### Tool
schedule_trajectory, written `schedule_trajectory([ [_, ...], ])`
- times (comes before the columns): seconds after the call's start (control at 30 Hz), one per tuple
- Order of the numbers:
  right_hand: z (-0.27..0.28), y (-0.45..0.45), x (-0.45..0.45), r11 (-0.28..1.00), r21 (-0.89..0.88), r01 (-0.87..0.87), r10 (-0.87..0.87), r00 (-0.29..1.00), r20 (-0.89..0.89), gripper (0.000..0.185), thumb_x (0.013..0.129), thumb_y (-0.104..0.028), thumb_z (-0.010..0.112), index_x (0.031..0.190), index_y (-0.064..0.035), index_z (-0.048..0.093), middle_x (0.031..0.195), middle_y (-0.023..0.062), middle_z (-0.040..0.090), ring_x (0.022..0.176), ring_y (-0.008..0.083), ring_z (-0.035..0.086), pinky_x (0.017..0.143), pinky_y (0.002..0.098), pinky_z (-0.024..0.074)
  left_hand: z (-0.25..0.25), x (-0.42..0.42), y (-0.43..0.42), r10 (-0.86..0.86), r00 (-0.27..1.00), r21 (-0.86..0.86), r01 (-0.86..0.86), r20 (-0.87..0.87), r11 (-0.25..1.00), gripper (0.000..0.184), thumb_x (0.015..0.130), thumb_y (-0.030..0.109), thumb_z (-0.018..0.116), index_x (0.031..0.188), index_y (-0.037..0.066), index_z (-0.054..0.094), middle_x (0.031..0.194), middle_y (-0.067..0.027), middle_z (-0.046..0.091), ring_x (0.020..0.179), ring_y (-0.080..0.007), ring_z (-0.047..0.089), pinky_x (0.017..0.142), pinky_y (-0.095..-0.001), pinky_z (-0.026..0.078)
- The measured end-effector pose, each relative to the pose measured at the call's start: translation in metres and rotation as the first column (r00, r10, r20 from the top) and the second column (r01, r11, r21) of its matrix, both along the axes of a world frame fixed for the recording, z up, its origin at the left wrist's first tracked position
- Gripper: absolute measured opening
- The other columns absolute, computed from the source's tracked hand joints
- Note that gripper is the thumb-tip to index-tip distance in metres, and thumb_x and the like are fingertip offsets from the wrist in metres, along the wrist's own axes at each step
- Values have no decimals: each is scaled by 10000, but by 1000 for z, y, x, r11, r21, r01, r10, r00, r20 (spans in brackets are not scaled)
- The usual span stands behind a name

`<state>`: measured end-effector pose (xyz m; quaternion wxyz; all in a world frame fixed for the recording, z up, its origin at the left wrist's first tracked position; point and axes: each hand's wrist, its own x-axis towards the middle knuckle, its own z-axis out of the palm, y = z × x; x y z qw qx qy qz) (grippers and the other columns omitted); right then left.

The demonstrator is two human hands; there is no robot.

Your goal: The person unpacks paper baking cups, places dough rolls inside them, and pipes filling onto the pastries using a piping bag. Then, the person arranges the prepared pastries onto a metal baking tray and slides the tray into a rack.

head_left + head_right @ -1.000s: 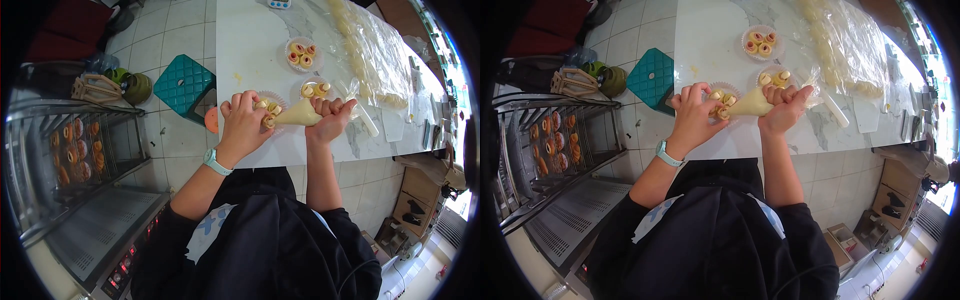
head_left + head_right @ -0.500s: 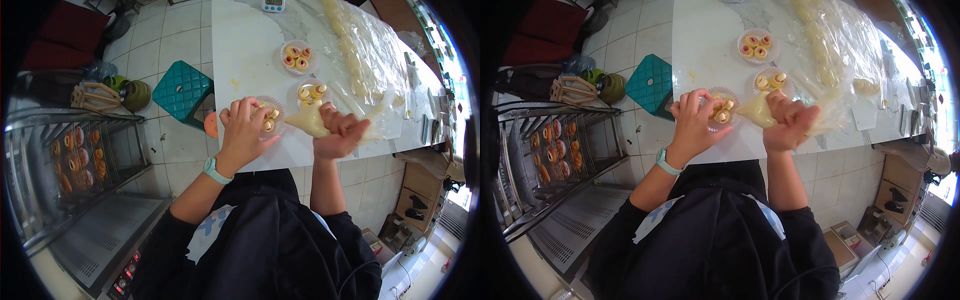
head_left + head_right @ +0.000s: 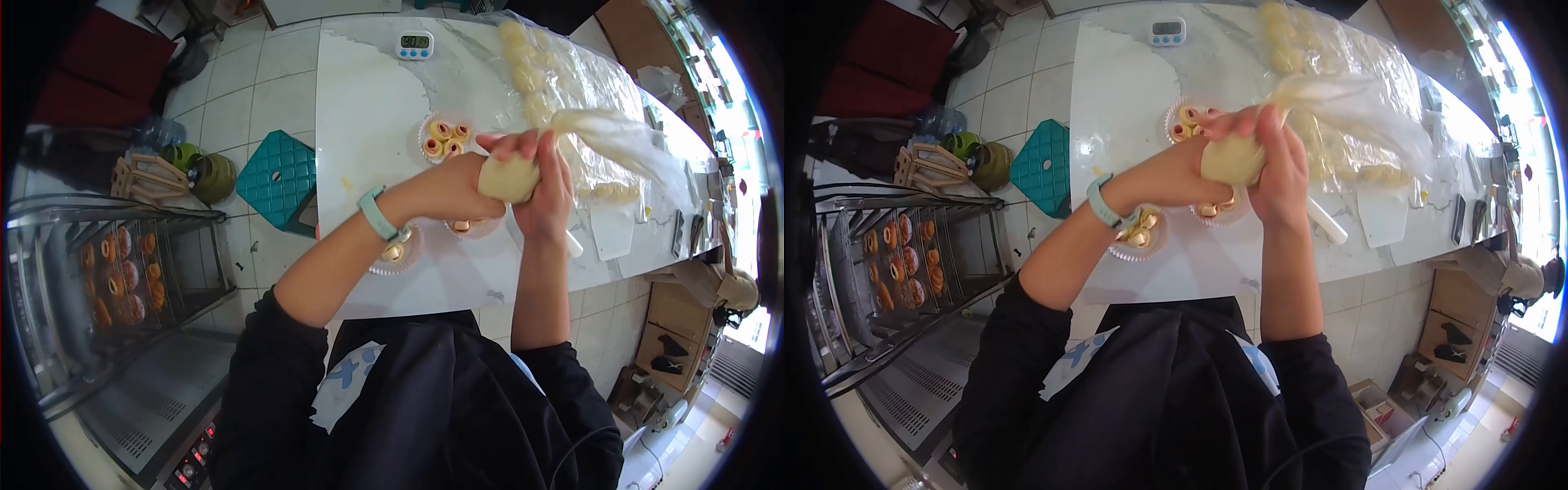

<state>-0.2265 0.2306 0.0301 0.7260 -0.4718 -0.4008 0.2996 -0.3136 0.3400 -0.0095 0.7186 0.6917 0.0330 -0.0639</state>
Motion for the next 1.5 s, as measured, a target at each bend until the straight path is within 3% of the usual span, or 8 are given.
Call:
schedule_trajectory([
  [0.07,-25,10,32,993,111,32,34,841,-540,330,976,-319,350,755,-95,449,690,16,465,771,202,523,785,399,489,-3,14,15,-67,991,79,77,-116,994,461,627,312,692,992,56,573,882,-74,595,879,-181,553,890,-405,280],
  [0.17,-31,24,70,959,-92,270,-269,752,-602,339,946,-380,425,717,-133,385,618,-13,363,684,176,471,691,389,478,1,18,34,198,976,706,-205,94,678,552,617,380,747,1077,131,572,1054,-87,514,1047,-244,462,875,-385,299],
  [0.27,-51,44,96,892,-166,420,-435,704,-561,378,916,-426,476,711,-123,378,611,-9,369,662,166,467,631,365,459,-29,24,44,381,907,837,-342,177,426,513,620,372,742,1060,159,589,1112,-94,468,1085,-256,402,892,-393,239],
  [0.77,-96,74,111,817,-244,523,-567,805,-173,540,940,-471,378,600,-52,378,518,51,440,489,143,467,538,292,449,-59,41,32,476,833,814,-470,281,342,308,628,300,752,901,176,685,1010,-27,422,1020,-216,355,830,-382,225],
  [1.2,-95,69,117,867,-221,446,-479,868,-129,582,963,-414,355,518,-40,377,482,42,447,477,118,446,532,264,428,-60,42,34,489,829,801,-477,273,361,225,647,293,737,834,175,698,1000,-14,433,1012,-210,357,822,-379,223],
  [1.27,-104,68,115,861,-186,474,-418,867,271,569,967,-375,378,510,-35,384,497,21,436,486,83,406,495,243,384,-61,43,33,491,830,799,-473,264,370,257,640,309,742,857,181,693,1008,-17,435,1019,-211,356,828,-380,225],
  [1.37,-77,68,101,839,30,543,-523,790,319,562,964,-357,401,504,-33,396,497,9,421,496,66,376,460,237,341,-61,38,32,496,812,775,-516,308,364,319,628,328,742,911,194,680,1030,-26,441,1036,-220,356,846,-386,228],
  [1.5,-49,80,102,880,-151,450,-446,893,63,544,963,-415,371,531,-106,255,519,4,359,513,125,375,548,286,384,-54,22,43,552,779,789,-526,299,316,381,622,306,717,984,206,654,1074,-45,441,1055,-239,364,874,-398,233],
])
